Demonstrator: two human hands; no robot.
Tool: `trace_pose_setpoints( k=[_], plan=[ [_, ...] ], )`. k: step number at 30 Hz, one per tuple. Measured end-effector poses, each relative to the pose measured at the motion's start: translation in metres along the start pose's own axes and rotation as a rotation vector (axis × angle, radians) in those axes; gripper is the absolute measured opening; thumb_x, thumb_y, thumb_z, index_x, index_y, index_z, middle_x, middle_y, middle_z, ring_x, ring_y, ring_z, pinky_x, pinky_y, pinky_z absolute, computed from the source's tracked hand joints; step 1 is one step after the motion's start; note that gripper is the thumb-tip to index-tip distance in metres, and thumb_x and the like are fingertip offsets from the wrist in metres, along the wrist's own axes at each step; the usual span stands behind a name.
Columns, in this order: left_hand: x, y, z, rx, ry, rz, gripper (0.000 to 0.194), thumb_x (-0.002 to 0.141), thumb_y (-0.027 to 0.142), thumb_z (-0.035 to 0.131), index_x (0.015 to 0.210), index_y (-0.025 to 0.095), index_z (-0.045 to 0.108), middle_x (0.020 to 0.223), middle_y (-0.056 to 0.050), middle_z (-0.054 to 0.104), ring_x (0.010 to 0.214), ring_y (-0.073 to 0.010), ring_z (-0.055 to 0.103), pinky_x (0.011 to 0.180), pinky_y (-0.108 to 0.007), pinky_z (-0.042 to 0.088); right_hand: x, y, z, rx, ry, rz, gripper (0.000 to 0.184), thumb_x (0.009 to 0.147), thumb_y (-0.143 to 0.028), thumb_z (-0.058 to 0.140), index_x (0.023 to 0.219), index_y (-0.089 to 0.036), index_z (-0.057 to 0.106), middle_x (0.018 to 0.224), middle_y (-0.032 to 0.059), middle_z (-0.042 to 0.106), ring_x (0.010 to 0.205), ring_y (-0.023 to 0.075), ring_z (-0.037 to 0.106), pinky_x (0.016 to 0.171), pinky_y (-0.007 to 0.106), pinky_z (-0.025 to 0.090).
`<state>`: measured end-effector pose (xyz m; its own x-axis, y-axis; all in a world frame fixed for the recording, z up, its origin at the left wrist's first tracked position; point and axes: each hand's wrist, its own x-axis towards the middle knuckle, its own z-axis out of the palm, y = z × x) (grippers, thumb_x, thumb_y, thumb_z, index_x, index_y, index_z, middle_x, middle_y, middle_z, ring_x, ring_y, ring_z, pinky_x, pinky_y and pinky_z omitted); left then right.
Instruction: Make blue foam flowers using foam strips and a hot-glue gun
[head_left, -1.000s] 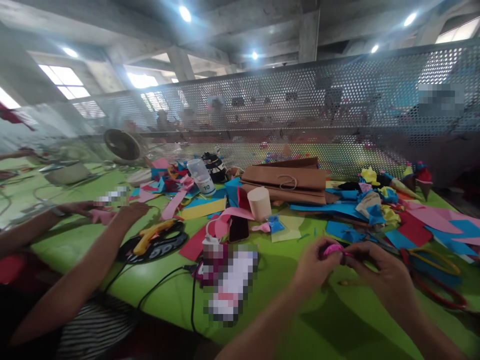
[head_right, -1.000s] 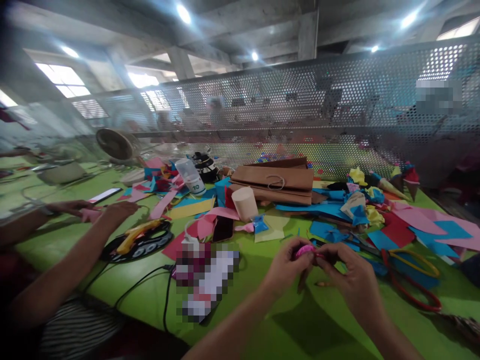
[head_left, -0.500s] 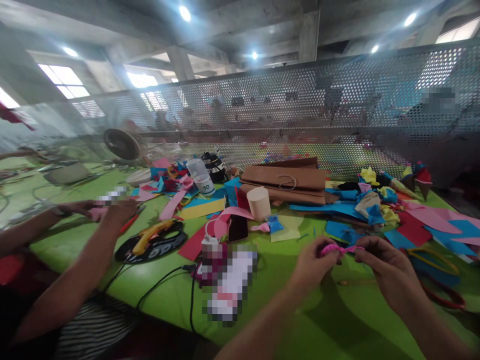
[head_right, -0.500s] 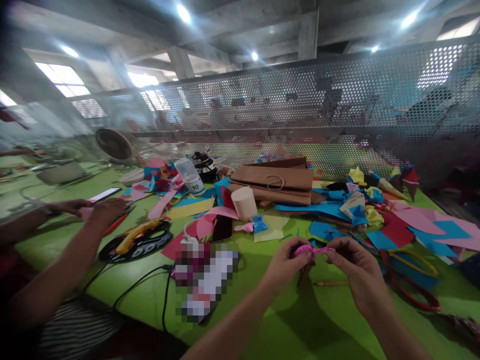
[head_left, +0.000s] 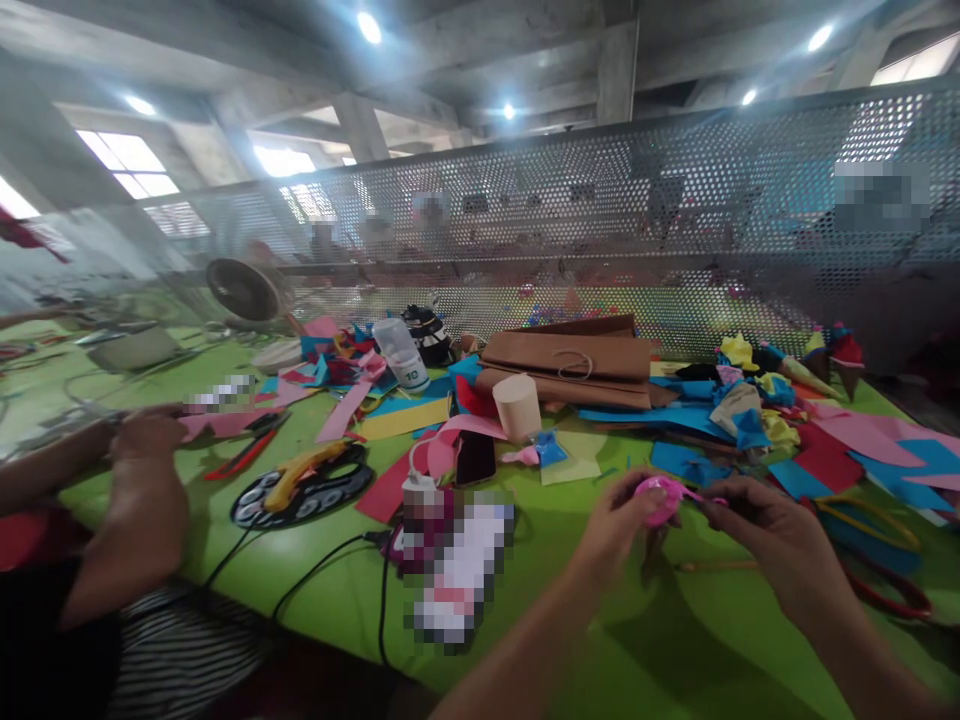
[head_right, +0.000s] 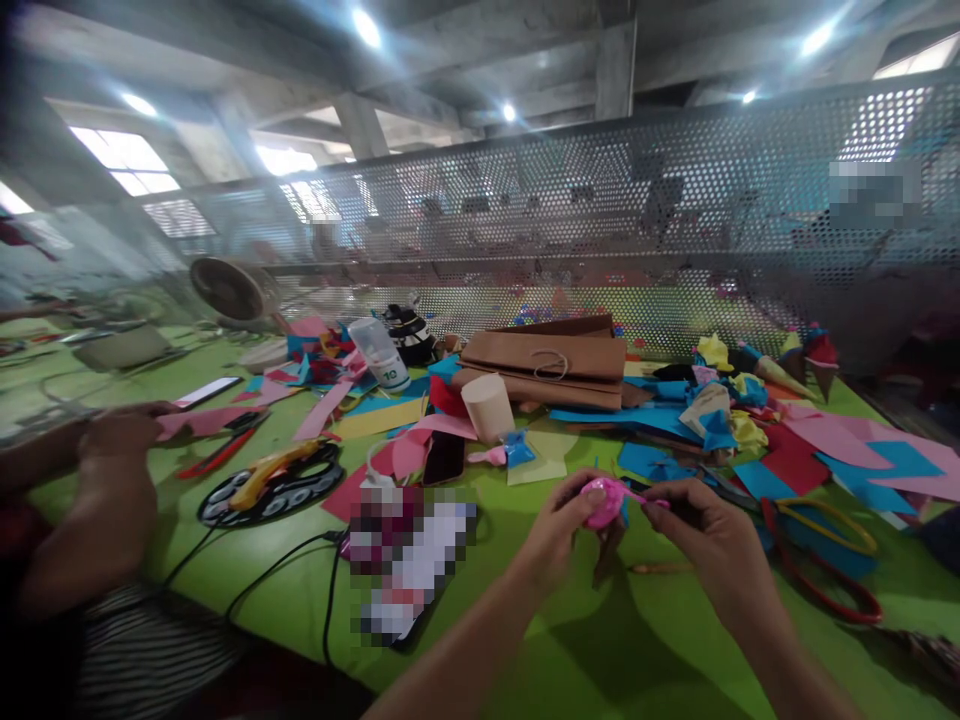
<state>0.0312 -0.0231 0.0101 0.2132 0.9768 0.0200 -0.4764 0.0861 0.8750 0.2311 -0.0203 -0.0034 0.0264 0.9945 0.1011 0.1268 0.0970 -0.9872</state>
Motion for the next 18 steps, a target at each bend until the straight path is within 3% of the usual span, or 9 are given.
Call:
trace_pose_setpoints(
  k=[3,8,14,18],
  plan=[
    [0.003,-0.001,-0.003,-0.047,0.076,0.041,0.043,0.071,0.049,0.087,0.091,0.014,0.074,0.074,-0.003,0.067,0.063,-0.0123,0.057,0.061,-0.024,0.044,0.001,-0.002,-0.002,0.228,0.016,0.089,0.032,0.070,-0.048,0.093,0.088,-0.026,0.078,0.084,-0.0003,0.068,0.077,0.0158,0.057,0.066,0.025,0.049],
    [0.007,-0.003,-0.006,-0.035,0.077,-0.004,0.043,0.069,0.046,0.090,0.094,0.015,0.075,0.081,-0.003,0.067,0.071,-0.0123,0.059,0.066,-0.023,0.044,0.003,-0.009,-0.005,0.562,-0.076,0.186,0.024,0.073,-0.037,0.092,0.086,-0.025,0.076,0.104,0.0005,0.068,0.080,0.0127,0.060,0.071,0.022,0.056],
    [0.006,-0.001,-0.003,0.004,0.013,-0.069,0.053,0.059,0.045,0.097,0.095,0.014,0.073,0.080,-0.002,0.066,0.073,-0.0129,0.059,0.072,-0.025,0.043,0.006,-0.011,-0.005,0.710,-0.096,0.268,0.032,0.068,-0.030,0.093,0.095,-0.025,0.077,0.084,0.0002,0.063,0.076,0.0140,0.059,0.065,0.022,0.057],
    [0.006,-0.002,-0.003,0.023,0.003,-0.108,0.060,0.058,0.049,0.096,0.099,0.014,0.071,0.080,-0.003,0.067,0.071,-0.0141,0.059,0.067,-0.025,0.041,0.006,-0.010,-0.004,0.770,-0.101,0.293,0.022,0.070,-0.030,0.091,0.082,-0.022,0.075,0.081,-0.0001,0.058,0.068,0.0109,0.052,0.063,0.022,0.056]
  ],
)
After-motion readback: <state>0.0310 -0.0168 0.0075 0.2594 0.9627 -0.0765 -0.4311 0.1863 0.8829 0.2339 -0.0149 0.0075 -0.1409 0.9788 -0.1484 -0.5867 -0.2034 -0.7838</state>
